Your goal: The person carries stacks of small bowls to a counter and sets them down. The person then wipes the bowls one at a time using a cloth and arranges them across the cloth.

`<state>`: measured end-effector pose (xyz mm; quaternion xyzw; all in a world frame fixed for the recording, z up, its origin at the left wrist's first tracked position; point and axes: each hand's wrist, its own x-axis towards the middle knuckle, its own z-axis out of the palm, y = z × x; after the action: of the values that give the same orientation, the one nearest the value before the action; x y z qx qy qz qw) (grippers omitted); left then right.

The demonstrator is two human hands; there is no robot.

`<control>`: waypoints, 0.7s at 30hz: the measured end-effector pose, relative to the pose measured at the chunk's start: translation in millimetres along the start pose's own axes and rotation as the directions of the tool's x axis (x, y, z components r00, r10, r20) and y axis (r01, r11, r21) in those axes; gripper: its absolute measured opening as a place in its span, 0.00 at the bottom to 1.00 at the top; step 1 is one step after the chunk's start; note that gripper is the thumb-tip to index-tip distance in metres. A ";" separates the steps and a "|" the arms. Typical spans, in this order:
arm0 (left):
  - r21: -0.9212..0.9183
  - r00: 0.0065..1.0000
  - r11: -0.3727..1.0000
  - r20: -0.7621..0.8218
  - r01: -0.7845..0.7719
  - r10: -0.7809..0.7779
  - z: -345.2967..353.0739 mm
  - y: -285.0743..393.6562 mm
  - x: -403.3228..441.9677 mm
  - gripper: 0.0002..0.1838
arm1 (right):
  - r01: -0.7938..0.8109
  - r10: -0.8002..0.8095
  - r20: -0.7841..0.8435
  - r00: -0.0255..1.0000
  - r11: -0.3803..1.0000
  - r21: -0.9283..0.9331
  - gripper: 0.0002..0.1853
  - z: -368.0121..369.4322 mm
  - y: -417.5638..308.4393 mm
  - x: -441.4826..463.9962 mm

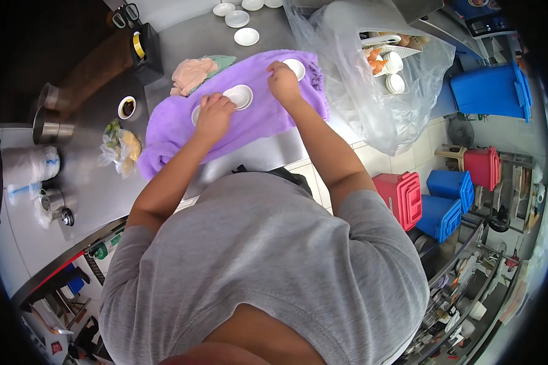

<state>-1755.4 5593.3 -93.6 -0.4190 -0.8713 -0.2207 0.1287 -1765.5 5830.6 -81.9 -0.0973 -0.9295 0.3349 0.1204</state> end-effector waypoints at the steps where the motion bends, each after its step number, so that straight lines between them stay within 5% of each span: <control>1: -0.040 0.997 0.999 -0.075 -0.010 0.007 -2.8 2.6 -2.2 0.06 | 0.023 -0.034 -0.047 0.998 0.977 -0.214 0.10 -4.2 2.4 -0.3; 3: -0.047 0.999 0.998 0.018 -0.045 0.046 -24.6 21.8 -14.0 0.06 | 0.035 -0.126 -0.110 0.986 0.799 -0.601 0.09 -10.4 5.5 -4.3; 6: -0.056 0.986 0.998 0.161 -0.032 0.041 -28.7 42.3 -41.6 0.08 | 0.083 -0.004 0.124 0.992 0.765 -0.638 0.08 -18.0 31.8 2.2; 9: 0.027 0.990 0.997 0.121 0.072 -0.075 -16.4 45.9 -48.6 0.11 | 0.092 -0.039 0.125 0.991 0.886 -0.455 0.06 -31.5 40.9 7.7; 12: 0.117 0.980 0.976 0.051 0.185 -0.192 -9.4 53.1 -43.2 0.13 | 0.202 -0.244 -0.040 0.969 0.873 -0.443 0.05 -38.3 44.0 1.4; 15: 0.108 0.956 0.953 0.041 0.284 -0.289 -12.1 76.9 -30.9 0.13 | 0.442 -0.434 0.104 0.895 0.827 -0.349 0.05 -54.8 32.1 -22.3; 17: 0.045 0.957 0.958 0.057 0.282 -0.284 -10.5 92.1 -29.6 0.15 | 0.641 -0.644 0.141 0.752 0.664 -0.386 0.05 -52.0 34.4 -45.7; 21: 0.033 0.940 0.959 0.189 0.281 -0.282 14.8 103.1 -40.3 0.12 | 0.679 -0.658 0.169 0.734 0.716 -0.162 0.05 -37.3 52.0 -64.7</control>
<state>-1650.1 5630.3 -94.5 -0.3090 -0.9312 -0.1928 0.0124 -1687.9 5875.4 -97.8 0.2499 -0.9366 0.1717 0.1757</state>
